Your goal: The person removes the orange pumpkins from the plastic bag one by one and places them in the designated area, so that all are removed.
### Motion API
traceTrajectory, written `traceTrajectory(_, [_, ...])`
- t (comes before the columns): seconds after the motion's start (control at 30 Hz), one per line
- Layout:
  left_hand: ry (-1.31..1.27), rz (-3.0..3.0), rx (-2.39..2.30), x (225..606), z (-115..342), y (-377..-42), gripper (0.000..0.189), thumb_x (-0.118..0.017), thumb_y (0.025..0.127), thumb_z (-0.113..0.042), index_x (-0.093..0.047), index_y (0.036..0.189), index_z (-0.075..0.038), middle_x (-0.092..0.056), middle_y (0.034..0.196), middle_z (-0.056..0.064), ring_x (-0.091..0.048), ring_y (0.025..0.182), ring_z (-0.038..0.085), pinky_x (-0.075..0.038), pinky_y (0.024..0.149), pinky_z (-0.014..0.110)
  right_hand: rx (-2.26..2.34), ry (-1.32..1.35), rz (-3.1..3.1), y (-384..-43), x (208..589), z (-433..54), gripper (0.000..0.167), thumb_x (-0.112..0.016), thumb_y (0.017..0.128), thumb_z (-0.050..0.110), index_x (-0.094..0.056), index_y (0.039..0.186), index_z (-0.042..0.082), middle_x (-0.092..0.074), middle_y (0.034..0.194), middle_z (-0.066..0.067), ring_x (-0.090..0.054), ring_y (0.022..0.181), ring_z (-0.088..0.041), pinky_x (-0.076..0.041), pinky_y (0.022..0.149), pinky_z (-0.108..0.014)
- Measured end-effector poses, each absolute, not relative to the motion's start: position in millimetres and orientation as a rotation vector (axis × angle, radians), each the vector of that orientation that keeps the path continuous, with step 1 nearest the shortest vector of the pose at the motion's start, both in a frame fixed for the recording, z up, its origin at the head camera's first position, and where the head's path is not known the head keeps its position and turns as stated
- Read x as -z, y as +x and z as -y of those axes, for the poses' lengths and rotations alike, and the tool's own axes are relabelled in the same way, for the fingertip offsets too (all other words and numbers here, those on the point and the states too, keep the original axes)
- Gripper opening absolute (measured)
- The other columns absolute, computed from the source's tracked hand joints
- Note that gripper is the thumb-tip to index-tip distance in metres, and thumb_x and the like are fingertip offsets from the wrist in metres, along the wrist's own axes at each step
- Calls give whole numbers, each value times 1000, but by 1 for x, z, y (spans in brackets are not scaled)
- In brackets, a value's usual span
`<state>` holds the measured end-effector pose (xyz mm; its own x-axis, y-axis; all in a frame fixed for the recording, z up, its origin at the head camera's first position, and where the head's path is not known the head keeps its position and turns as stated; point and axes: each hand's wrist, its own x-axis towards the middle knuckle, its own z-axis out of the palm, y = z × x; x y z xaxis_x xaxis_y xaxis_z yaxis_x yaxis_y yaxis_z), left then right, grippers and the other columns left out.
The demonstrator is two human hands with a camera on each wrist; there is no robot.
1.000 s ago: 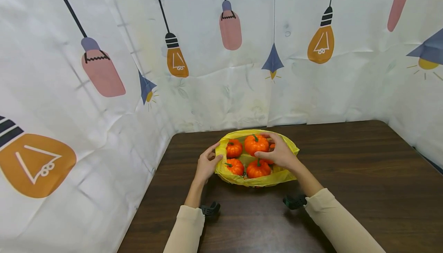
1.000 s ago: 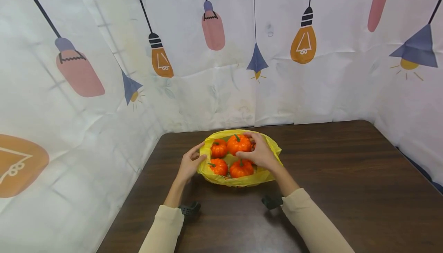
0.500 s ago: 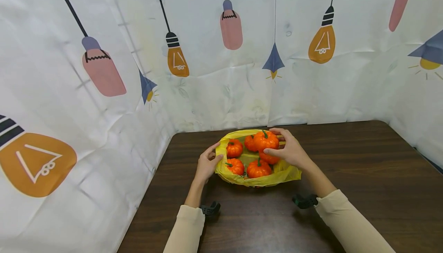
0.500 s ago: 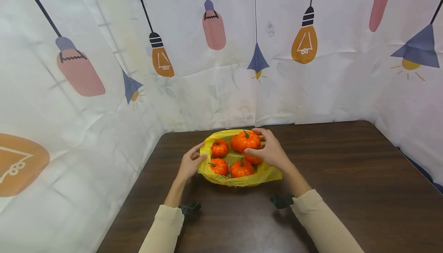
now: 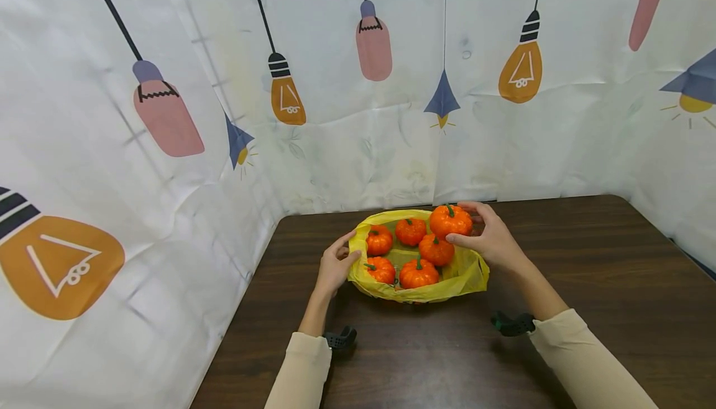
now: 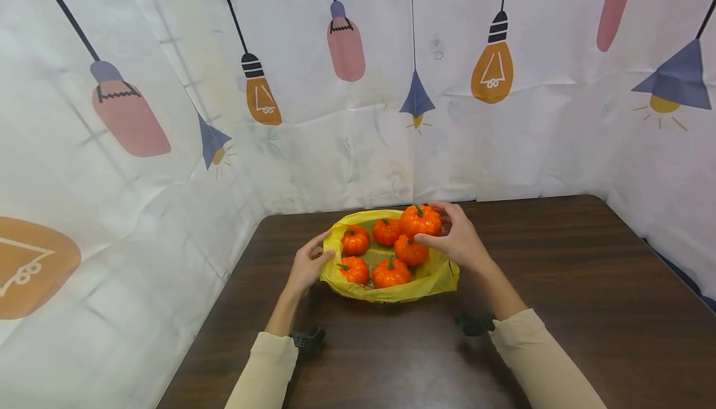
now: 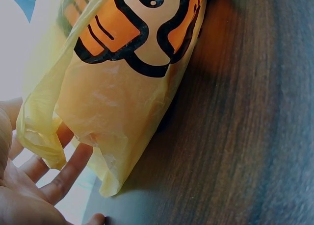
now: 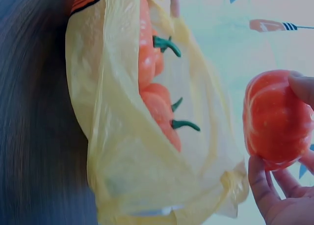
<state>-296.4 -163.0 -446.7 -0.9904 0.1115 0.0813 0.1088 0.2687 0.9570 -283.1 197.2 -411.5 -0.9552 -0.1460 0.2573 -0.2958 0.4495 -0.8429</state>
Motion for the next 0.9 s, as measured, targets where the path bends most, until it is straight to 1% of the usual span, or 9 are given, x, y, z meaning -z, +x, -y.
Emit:
traceTrajectory(0.17, [208,-2489,-1877,441,162,-292,54,-66,100,-11,-51,152,-12,-72,109,23,-67,82,20,-56,66,29,-1506,357,2546,-282,412,-208,79,-81,89,35,-43,153,9,-41,151,-19,-52,124,-37,-57,81,-32])
traceTrajectory(0.33, [216,-2481,-1871,441,163,-292,55,-65,100,-12,-50,153,-12,-72,111,25,-66,84,21,-55,66,29,-1522,313,2545,-279,411,-217,80,-81,89,35,-42,153,8,-39,150,-22,-51,128,-40,-57,83,-33])
traceTrajectory(0.5, [219,-2479,-1871,441,163,-292,55,-65,100,-12,-50,153,-12,-72,110,26,-66,83,21,-55,65,29,-1516,267,2553,-277,410,-225,81,-81,89,35,-41,154,8,-35,151,-24,-50,129,-41,-54,84,-30])
traceTrajectory(0.73, [230,-2496,-1867,441,163,-292,54,-65,100,-11,-50,153,-11,-72,110,25,-67,84,19,-57,67,30,-1519,229,2551,-278,412,-237,82,-79,91,36,-38,156,9,-31,156,-26,-46,133,-44,-51,81,-24])
traceTrajectory(0.9, [227,-2499,-1870,442,163,-293,55,-66,100,-12,-50,153,-11,-72,111,24,-67,83,19,-57,67,30,-1543,198,2539,-281,417,-247,84,-78,91,35,-35,158,8,-31,157,-24,-46,133,-42,-49,80,-18])
